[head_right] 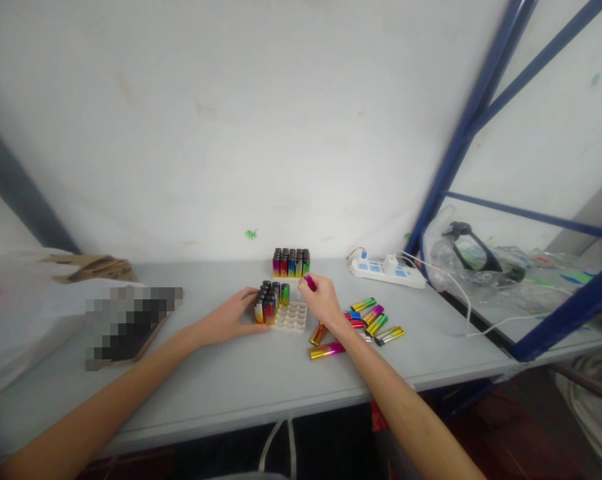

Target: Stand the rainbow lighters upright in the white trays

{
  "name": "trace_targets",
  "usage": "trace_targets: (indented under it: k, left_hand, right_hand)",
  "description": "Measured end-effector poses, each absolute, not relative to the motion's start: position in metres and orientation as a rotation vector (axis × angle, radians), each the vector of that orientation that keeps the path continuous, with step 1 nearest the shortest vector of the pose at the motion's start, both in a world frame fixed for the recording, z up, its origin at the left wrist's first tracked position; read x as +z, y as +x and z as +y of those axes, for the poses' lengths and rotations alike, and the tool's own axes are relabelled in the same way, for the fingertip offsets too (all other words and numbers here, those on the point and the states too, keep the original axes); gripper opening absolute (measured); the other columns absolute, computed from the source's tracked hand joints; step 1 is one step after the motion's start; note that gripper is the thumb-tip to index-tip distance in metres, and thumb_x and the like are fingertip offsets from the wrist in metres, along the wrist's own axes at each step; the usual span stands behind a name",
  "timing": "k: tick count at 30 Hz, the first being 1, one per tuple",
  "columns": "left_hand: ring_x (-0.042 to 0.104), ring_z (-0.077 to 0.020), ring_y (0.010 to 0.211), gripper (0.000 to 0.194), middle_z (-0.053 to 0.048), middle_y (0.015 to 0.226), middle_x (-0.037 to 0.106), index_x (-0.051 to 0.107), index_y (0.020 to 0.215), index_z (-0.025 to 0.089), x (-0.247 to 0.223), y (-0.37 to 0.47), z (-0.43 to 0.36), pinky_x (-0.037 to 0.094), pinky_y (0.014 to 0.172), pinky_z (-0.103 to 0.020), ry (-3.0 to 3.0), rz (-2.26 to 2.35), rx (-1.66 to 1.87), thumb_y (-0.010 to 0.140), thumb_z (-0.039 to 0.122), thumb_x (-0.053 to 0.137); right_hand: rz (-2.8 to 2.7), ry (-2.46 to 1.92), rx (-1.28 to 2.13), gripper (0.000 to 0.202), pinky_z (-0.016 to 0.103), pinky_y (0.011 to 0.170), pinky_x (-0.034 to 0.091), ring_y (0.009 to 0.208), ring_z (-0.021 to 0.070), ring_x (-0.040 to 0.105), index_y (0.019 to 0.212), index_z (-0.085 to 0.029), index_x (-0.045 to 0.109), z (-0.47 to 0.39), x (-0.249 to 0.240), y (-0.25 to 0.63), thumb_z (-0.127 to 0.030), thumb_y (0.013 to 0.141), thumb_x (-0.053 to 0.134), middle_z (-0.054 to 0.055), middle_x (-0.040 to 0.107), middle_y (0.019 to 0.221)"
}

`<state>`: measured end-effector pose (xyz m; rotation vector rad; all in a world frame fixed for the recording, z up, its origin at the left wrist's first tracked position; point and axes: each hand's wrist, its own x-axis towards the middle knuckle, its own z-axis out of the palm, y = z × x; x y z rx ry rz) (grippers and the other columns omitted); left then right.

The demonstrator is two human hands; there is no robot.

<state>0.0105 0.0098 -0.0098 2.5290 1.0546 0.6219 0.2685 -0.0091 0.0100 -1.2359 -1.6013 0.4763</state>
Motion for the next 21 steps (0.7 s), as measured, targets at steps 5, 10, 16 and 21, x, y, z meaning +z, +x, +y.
trace_targets:
  k: [5,10,16,21]
  left_hand:
    - [0.06,-0.0344,0.12,0.076,-0.013,0.132,0.06,0.059,0.131,0.021,-0.009,0.011,0.009,0.047,0.11,-0.047,2.524,1.045,0.642,0.076,0.073,0.07]
    - [0.058,-0.0347,0.123,0.077,-0.014,0.133,0.059,0.059,0.132,0.019,-0.011,0.01,0.01,0.046,0.111,-0.048,2.518,1.045,0.632,0.077,0.073,0.07]
    - [0.059,-0.034,0.121,0.076,-0.013,0.133,0.059,0.06,0.131,0.021,-0.012,0.01,0.011,0.047,0.11,-0.047,2.519,1.04,0.649,0.076,0.073,0.07]
    - [0.059,-0.0335,0.121,0.076,-0.013,0.133,0.059,0.06,0.131,0.02,-0.012,0.01,0.011,0.046,0.11,-0.046,2.526,1.052,0.639,0.076,0.073,0.07]
  right_hand:
    - [-1.661,-1.223,0.483,0.043,0.026,0.055,0.029,0.057,0.0123,0.037,0.067,-0.022,0.041,-0.01,0.008,0.269,-0.054,0.095,0.048,-0.005,0.039,0.059]
    - [-1.866,-1.154,0.517,0.037,0.025,0.059,0.041,0.065,0.0151,0.052,0.086,-0.022,0.052,-0.016,0.013,0.272,-0.053,0.103,0.04,-0.001,0.057,0.074]
    - [-2.096,-1.204,0.216,0.038,0.027,0.067,0.041,0.068,0.0162,0.054,0.079,-0.021,0.054,-0.02,0.018,0.275,-0.048,0.104,0.042,0.001,0.061,0.073]
    - [-2.132,-1.204,0.34,0.039,0.026,0.06,0.039,0.06,0.0156,0.058,0.079,-0.021,0.057,-0.02,0.016,0.277,-0.049,0.103,0.046,0.0,0.065,0.066]
